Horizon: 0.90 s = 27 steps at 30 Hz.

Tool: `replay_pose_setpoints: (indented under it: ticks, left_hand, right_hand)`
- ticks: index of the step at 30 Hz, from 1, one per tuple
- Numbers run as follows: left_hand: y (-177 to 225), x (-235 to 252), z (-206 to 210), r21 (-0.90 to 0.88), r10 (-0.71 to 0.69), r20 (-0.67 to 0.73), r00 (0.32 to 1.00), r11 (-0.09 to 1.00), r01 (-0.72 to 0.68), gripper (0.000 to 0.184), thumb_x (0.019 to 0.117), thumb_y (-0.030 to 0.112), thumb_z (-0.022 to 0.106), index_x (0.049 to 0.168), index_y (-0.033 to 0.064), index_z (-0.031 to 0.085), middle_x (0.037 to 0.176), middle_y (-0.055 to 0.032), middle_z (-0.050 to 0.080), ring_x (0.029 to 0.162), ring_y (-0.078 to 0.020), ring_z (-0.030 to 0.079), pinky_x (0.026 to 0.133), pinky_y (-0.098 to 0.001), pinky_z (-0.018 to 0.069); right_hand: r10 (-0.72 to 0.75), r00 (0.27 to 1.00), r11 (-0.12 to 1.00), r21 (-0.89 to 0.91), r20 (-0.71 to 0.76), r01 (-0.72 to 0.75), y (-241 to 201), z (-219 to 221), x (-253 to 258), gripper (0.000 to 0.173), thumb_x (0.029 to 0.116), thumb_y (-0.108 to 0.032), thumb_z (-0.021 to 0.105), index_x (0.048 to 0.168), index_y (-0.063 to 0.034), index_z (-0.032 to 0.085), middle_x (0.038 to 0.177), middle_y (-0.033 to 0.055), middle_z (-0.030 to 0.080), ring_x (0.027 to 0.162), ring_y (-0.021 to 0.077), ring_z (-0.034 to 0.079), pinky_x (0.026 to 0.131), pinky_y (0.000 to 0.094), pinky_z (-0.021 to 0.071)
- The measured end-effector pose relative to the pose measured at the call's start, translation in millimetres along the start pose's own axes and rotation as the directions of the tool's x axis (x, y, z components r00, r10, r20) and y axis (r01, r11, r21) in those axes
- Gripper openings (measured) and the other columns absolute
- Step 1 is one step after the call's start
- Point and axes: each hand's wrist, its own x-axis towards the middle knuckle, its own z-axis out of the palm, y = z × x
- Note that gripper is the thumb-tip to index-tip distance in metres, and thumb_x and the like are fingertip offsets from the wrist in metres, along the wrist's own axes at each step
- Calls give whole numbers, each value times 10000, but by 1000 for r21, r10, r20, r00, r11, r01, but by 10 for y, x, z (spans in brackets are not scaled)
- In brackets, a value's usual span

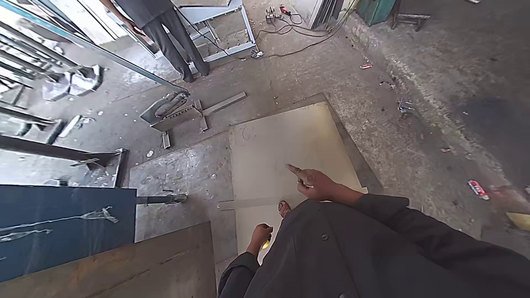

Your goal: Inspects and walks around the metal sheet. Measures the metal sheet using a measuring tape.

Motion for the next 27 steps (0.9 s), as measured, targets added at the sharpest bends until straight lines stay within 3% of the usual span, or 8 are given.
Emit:
replay_pose_setpoints:
  ticks: [1,3,8,12,18,20,23,27]
  left_hand:
    - [69,-78,-27,2,-3,7,1000,1000,3,341,1041,309,605,1124,-6,704,976,-154,727,878,-251,703,880,-482,560]
    - [-23,35,14,-1,17,-3,1000,1000,-17,343,1028,321,614,1114,4,714,955,-148,739,868,-255,717,866,-486,576]
    - [-337,234,140,57,19,14,1000,998,-20,362,1009,372,630,1084,34,737,951,-140,750,882,-269,729,874,-516,580]
    - [-513,335,122,125,5,5,1000,992,-5,378,994,398,639,1076,46,753,990,-141,758,941,-283,732,905,-537,574]
    - [-378,230,-45,78,-2,-13,1000,997,3,323,1006,331,646,1063,28,745,935,-136,749,852,-261,725,845,-502,587]
    - [-327,246,-72,89,0,-4,1000,996,0,327,1012,332,639,1073,27,740,939,-133,747,852,-252,723,844,-492,585]
    - [-178,212,-82,113,19,11,1000,993,-20,334,1018,337,633,1063,22,734,905,-132,741,816,-245,715,821,-488,584]
    - [53,140,-144,132,47,36,998,990,-51,326,1012,323,642,1053,12,729,902,-140,735,813,-258,707,825,-495,574]
  right_hand:
    - [96,975,994,33,200,-105,-2,39,-4,624,1019,-182,461,1630,-147,335,1113,234,700,1027,377,674,934,546,505]
    - [144,932,980,81,333,-180,101,182,-6,628,1026,-192,487,1628,-117,327,1091,266,689,993,410,668,899,582,498]
    - [308,934,939,219,-184,-266,82,-203,-11,672,1059,-271,449,1655,-84,200,953,130,680,842,234,647,847,409,540]
    - [544,819,812,360,-182,-460,358,-656,-127,623,1078,-244,469,1646,-104,252,992,149,709,865,216,674,861,392,542]
    - [622,421,781,480,-661,-399,960,-982,-826,571,1086,-223,484,1624,-114,327,1114,211,705,925,254,707,874,440,574]
    - [758,330,652,640,-563,-407,1237,-877,-1064,452,1090,-207,464,1523,-85,504,1142,218,707,947,249,706,880,434,567]
    - [958,250,250,841,-142,-480,1374,-595,-1340,344,1109,-225,452,1351,-43,615,1030,127,703,834,159,680,770,338,565]
    - [980,198,97,847,10,-523,1444,29,-1555,340,1101,-264,484,1285,-30,646,993,108,701,814,153,661,731,339,545]
